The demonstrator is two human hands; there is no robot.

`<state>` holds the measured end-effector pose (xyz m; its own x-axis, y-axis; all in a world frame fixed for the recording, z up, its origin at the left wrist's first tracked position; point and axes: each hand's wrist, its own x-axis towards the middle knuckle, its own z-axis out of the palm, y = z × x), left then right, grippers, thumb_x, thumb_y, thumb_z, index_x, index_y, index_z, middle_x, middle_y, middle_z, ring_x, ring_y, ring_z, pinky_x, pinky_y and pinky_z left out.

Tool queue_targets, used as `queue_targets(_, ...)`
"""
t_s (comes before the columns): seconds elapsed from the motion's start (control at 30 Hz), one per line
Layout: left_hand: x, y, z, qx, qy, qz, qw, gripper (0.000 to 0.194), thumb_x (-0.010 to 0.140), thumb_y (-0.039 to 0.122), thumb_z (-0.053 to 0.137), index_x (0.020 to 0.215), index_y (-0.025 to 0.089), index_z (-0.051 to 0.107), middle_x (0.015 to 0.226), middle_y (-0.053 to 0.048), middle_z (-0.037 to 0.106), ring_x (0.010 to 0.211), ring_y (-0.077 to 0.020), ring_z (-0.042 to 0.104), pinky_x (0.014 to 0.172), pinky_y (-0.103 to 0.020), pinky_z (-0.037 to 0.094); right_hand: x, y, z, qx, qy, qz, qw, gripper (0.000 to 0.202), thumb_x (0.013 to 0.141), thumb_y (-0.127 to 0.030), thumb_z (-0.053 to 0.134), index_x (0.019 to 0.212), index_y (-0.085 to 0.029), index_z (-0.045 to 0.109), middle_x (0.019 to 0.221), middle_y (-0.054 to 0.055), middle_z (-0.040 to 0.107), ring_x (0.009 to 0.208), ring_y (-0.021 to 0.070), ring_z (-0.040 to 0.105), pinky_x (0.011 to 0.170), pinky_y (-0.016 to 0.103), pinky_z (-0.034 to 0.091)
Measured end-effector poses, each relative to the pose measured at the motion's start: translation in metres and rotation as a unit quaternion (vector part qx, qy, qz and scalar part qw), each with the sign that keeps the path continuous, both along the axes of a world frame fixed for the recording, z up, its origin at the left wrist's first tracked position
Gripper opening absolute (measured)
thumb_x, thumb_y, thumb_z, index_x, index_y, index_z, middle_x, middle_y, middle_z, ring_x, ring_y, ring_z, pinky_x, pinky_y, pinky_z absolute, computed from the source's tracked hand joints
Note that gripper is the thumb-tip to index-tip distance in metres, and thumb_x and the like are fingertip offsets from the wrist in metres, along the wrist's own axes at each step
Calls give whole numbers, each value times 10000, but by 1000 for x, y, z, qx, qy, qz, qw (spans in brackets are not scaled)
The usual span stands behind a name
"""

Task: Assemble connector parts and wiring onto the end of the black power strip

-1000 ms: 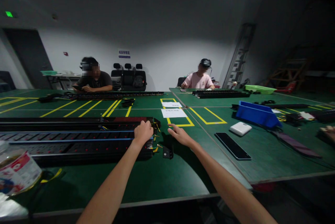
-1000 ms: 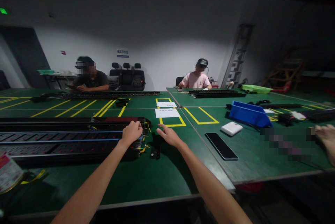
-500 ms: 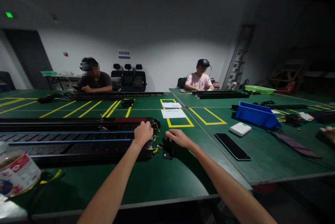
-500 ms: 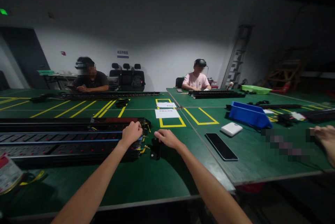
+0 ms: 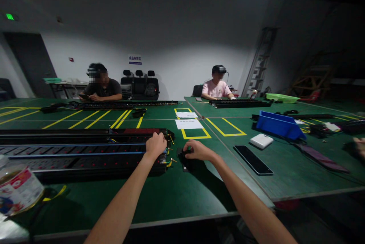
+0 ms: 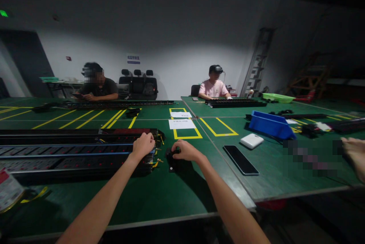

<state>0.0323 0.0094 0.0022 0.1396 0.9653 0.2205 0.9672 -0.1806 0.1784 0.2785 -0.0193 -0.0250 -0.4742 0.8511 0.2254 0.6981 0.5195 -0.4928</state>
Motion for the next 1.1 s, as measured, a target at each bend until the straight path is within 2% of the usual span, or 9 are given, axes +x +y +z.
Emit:
queue_targets(0.1,0,1,-1,4,0,-2,1000,292,934,286,409,1088,216,647,1095,-123,615,961,-281,690,816,-393,531,12,4,-2,35,-34,-69,996,198,776,-216,717,971,-192,742,1057,77,653,856,186,620,768,268,458)
queue_targets(0.23,0,0,1,7,3,-7,1000,292,942,298,400,1075,212,645,1087,-125,615,943,-280,696,785,-380,538,27,8,-2,34,-49,-112,992,205,868,-330,651,973,-184,749,977,92,671,881,214,626,788,289,460)
queue_targets(0.33,0,-2,3,0,4,-7,1000,300,945,302,396,1081,208,645,1095,-130,614,948,-281,695,786,-381,539,35,9,-1,27,-36,-97,994,341,899,-477,616,1010,-182,747,983,103,676,907,230,625,795,308,463)
queue_targets(0.4,0,-2,4,-2,2,-8,1000,300,939,301,401,1082,204,647,1097,-132,615,946,-284,693,787,-386,540,39,8,-1,24,-27,-109,993,445,880,-528,633,1140,-175,711,1016,112,671,912,235,624,793,320,462)
queue_targets(0.57,0,-2,4,-1,-10,-11,1000,309,949,308,387,1063,195,651,1091,-133,612,926,-269,692,783,-378,537,39,9,-4,-51,22,-113,992,769,777,-490,759,1410,-134,507,1101,118,670,831,205,630,723,303,469)
queue_targets(0.73,0,-3,5,-3,-5,-11,1000,305,950,302,394,1077,195,650,1096,-133,611,930,-270,693,784,-376,534,26,11,-6,-20,36,-109,993,434,841,-213,651,1269,-157,609,1044,89,712,826,187,638,723,274,454)
queue_targets(0.8,0,-4,6,-7,-1,-9,1000,308,955,301,390,1089,196,646,1110,-136,609,935,-265,692,788,-371,533,21,10,-6,5,21,-112,994,335,881,-244,612,1201,-150,648,1034,102,718,857,202,643,733,279,446)
queue_targets(0.93,1,-5,6,-6,2,-4,1000,300,952,298,401,1098,200,644,1120,-135,610,951,-266,691,808,-372,529,15,8,-8,11,-8,-122,992,396,912,-405,605,1197,-133,645,1034,117,713,871,219,643,712,279,429)
queue_targets(1.1,1,-3,3,-1,8,2,1000,298,937,290,410,1098,206,646,1112,-133,611,983,-291,687,820,-390,529,7,7,-10,42,-50,-191,979,166,898,-261,589,1000,-182,693,959,84,718,881,207,642,687,257,374)
